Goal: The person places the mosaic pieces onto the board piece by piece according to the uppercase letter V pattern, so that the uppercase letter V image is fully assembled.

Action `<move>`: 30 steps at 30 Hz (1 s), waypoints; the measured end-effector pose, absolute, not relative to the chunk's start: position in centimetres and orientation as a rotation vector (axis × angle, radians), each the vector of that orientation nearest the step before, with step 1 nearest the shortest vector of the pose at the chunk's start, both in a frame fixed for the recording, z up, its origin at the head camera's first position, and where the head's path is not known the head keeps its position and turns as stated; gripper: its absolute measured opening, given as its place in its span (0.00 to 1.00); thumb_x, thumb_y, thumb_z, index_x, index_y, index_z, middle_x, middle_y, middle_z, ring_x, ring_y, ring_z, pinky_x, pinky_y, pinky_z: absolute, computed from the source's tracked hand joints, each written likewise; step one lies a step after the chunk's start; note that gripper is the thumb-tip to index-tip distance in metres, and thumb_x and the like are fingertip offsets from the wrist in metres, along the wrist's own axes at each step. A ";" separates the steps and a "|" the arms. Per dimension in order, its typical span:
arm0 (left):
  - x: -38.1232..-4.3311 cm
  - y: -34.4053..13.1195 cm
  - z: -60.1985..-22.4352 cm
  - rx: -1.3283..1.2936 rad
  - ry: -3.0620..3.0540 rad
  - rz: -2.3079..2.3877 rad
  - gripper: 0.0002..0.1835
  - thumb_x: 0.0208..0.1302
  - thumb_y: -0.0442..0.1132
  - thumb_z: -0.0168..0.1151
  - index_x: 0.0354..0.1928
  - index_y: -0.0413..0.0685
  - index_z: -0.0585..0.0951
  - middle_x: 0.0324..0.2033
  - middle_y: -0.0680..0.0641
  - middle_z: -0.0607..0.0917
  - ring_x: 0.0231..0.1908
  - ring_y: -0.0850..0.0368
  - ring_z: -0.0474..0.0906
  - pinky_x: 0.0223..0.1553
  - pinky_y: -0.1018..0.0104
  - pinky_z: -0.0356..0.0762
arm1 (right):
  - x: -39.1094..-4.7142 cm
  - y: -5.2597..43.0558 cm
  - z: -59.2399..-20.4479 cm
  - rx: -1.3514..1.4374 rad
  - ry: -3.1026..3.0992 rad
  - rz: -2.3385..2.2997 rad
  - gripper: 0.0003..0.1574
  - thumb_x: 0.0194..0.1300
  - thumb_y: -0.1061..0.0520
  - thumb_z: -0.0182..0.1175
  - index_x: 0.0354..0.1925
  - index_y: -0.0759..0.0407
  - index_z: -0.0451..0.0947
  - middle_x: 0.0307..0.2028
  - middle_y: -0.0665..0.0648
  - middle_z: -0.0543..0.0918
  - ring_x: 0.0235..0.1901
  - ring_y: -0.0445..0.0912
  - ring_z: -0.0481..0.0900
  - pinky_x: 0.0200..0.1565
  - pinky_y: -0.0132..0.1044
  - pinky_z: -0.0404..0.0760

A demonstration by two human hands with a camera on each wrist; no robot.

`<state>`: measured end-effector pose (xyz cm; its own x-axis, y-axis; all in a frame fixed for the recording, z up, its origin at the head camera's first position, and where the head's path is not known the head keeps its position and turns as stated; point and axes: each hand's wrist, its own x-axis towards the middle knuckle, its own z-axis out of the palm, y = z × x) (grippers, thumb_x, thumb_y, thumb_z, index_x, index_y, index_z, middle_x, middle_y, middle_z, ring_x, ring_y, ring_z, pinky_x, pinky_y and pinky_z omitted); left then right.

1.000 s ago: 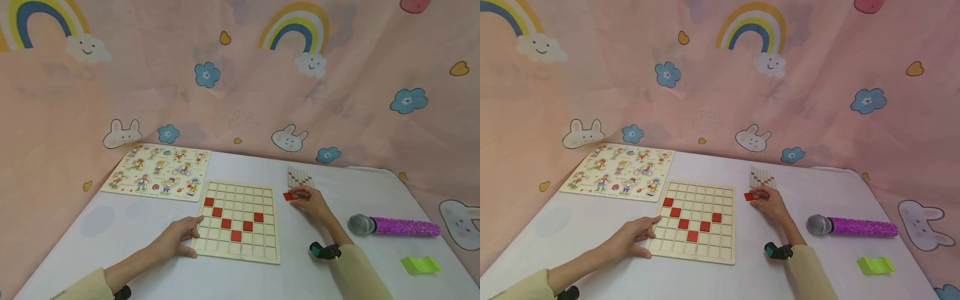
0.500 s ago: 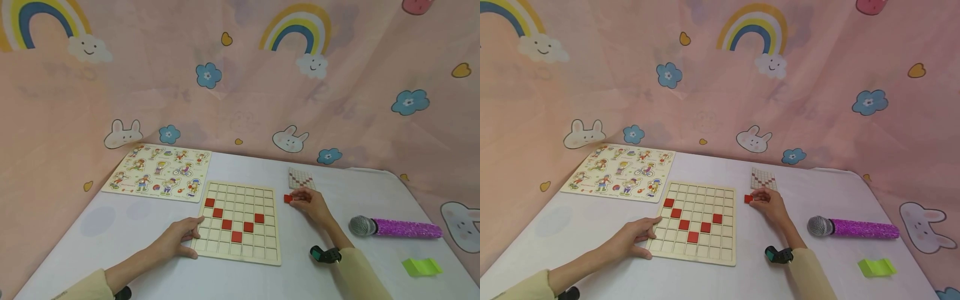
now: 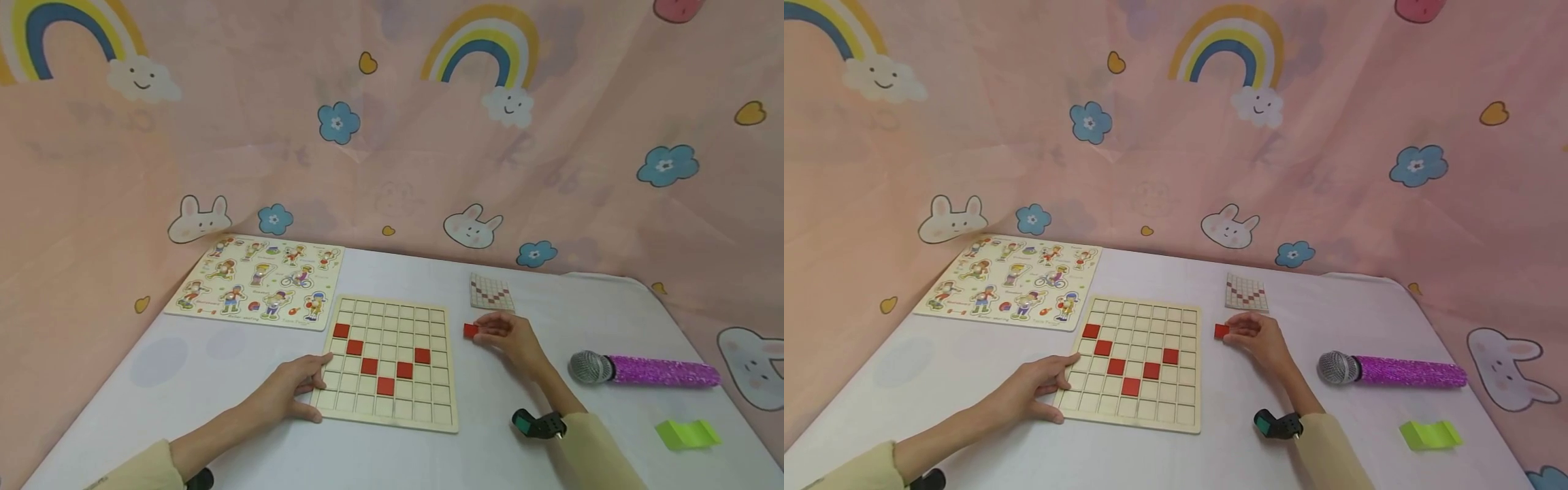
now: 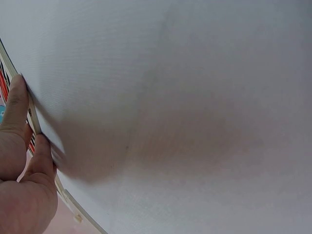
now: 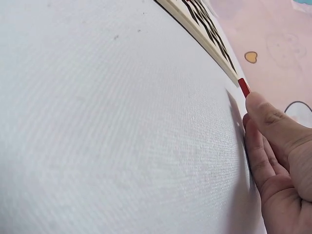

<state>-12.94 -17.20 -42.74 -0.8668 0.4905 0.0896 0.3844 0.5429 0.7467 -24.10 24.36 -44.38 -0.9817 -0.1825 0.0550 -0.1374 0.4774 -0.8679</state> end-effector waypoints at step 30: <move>-13.0 -16.9 -42.6 0.667 2.596 1.252 0.21 0.36 0.34 0.78 0.29 0.46 0.74 0.64 0.32 0.68 0.63 0.33 0.64 0.58 0.59 0.71 | -21.2 23.3 -44.0 -0.242 2.588 -1.595 0.24 0.53 0.63 0.70 0.48 0.68 0.78 0.44 0.64 0.84 0.41 0.45 0.84 0.45 0.28 0.82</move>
